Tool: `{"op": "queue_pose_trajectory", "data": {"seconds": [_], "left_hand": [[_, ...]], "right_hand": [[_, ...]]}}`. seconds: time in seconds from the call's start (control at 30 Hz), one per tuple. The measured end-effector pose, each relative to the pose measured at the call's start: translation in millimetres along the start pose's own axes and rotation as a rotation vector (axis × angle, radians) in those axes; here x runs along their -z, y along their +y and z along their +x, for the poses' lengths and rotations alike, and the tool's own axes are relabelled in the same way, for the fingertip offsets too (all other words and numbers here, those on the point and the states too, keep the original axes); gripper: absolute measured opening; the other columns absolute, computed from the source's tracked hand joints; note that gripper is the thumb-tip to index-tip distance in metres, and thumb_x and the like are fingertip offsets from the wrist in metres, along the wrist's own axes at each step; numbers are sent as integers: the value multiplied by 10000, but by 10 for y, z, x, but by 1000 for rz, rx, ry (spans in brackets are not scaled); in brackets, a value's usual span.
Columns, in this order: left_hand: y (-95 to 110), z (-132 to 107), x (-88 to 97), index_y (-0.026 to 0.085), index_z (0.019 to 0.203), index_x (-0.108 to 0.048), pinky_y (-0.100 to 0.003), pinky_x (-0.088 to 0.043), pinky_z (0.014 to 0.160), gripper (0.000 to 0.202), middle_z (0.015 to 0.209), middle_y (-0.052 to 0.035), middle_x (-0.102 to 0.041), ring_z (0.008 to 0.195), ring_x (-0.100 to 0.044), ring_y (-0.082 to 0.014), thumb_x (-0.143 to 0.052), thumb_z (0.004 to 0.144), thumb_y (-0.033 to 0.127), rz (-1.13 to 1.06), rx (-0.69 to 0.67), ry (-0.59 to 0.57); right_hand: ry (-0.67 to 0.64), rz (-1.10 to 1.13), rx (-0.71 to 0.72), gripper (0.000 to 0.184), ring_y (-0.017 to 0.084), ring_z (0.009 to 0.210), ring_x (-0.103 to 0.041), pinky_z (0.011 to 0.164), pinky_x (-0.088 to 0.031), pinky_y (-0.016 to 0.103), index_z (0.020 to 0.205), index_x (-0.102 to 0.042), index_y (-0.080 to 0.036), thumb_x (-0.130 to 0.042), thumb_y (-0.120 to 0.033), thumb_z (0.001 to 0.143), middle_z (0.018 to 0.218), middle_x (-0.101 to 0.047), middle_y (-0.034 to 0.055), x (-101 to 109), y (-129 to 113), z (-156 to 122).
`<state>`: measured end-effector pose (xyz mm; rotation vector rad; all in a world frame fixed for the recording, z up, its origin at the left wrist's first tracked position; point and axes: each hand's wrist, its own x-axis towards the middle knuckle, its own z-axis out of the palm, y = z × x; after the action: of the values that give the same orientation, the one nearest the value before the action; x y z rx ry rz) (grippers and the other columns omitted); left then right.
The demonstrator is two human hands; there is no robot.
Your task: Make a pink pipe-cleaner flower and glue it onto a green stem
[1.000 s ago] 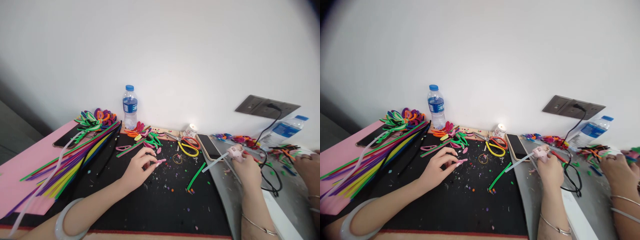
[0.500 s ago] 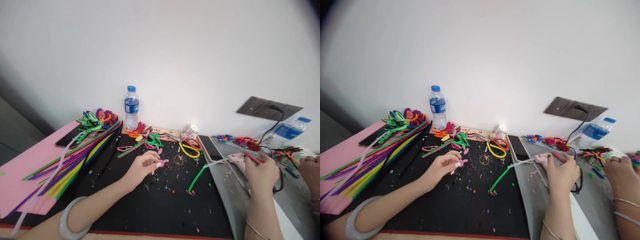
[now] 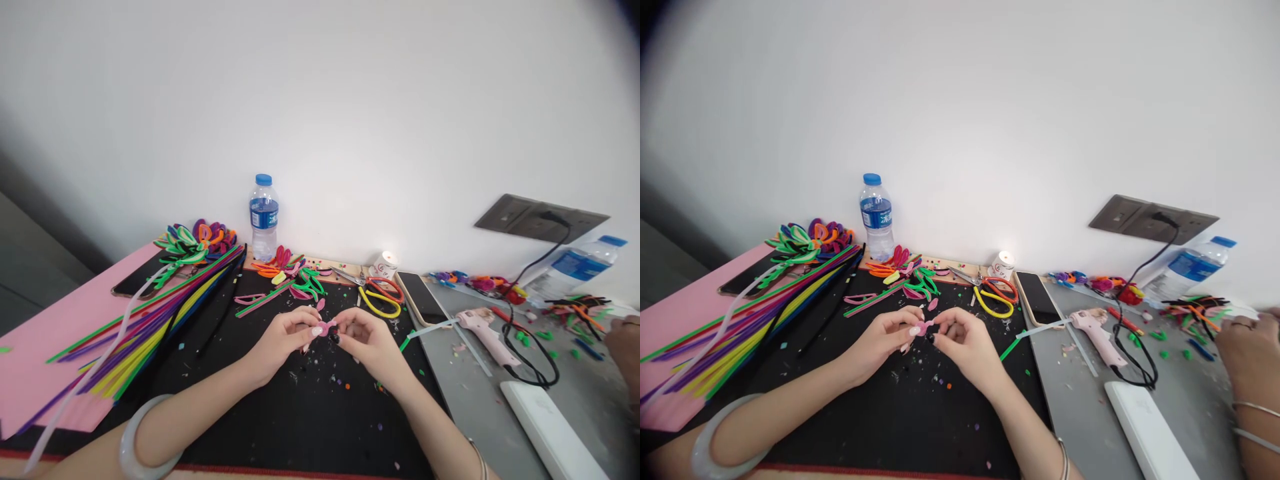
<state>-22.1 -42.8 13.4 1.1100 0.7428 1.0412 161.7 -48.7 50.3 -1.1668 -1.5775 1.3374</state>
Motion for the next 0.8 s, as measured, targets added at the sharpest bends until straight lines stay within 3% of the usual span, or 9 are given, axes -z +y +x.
{"op": "queue_pose_trajectory", "data": {"seconds": [0.23,0.5,0.8], "left_hand": [[-12,8,-2,131,781,-672,-205,-382,501,212,964,-47,-503,595,-441,-61,-662,747,340,108,-23,7],[-51,14,4,134,779,-674,-210,-378,493,196,951,-41,-498,553,-423,-48,-646,759,327,242,-92,9],[-38,-2,2,147,760,-677,-216,-408,545,151,924,-42,-515,653,-488,-93,-616,790,282,402,-169,32]], "right_hand": [[80,80,-37,163,63,474,-369,397,-295,178,761,-588,-163,-659,-301,711,601,-478,-44,-153,47,-34],[165,60,-20,185,78,468,-366,418,-291,203,723,-577,-182,-666,-343,702,557,-451,-51,-187,111,-68],[185,69,-30,192,78,465,-363,434,-288,209,699,-534,-184,-660,-329,717,552,-452,-58,-194,150,-78]]}}
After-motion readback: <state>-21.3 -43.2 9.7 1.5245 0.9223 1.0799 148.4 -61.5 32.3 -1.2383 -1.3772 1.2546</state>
